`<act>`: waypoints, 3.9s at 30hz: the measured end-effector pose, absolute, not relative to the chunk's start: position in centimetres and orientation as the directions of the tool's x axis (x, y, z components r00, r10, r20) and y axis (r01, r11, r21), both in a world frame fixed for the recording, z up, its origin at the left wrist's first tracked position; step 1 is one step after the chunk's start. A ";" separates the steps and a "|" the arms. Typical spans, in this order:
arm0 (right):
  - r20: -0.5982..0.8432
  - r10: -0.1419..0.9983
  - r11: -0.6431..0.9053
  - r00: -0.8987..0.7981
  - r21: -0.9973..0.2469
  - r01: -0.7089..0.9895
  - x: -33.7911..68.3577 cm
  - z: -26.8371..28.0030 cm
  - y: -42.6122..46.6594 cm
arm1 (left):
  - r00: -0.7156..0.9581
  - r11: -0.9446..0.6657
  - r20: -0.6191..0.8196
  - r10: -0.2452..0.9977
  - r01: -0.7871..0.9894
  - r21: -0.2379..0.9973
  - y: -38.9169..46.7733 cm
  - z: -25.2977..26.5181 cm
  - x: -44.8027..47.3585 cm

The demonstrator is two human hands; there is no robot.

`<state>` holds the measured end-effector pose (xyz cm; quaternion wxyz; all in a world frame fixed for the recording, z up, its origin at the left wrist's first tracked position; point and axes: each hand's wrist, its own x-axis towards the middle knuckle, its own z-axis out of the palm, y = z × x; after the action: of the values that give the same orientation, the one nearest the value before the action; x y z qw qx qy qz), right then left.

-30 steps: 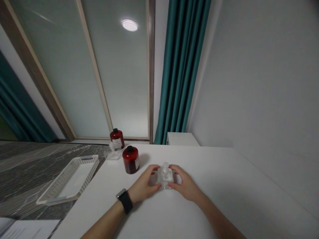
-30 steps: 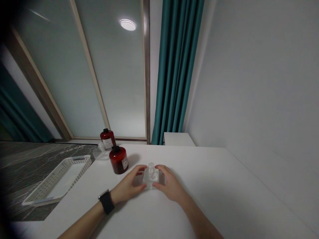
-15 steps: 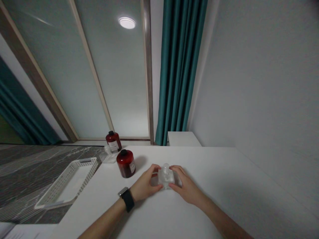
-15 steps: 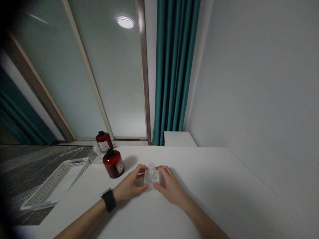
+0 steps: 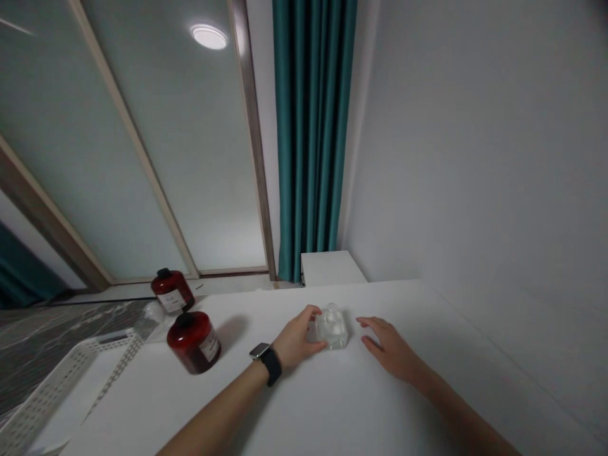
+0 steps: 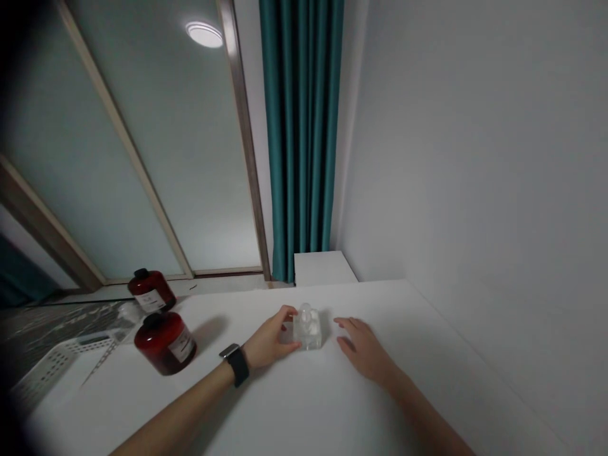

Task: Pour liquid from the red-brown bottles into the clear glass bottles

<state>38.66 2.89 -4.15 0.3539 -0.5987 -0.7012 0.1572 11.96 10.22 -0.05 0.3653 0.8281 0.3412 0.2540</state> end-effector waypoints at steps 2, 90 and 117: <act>0.341 0.937 0.195 0.073 -0.687 0.700 41.1 -4.6 3.2 | 0.657 -0.516 0.173 0.733 0.372 0.771 11.1 -0.3 13.9; 0.253 0.290 0.024 0.923 -0.966 0.258 49.2 -7.2 6.1 | 0.752 -0.648 0.106 0.650 0.476 0.595 23.1 -5.9 48.8; 0.397 0.341 0.062 0.852 -0.914 0.401 49.9 -7.4 5.5 | 0.847 -0.845 0.220 0.483 0.385 0.372 19.6 -2.9 31.4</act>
<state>49.88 5.53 -7.39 0.6765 -0.6844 -0.2709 -0.0222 31.40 19.63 -2.88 0.1589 0.9478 0.2291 0.1547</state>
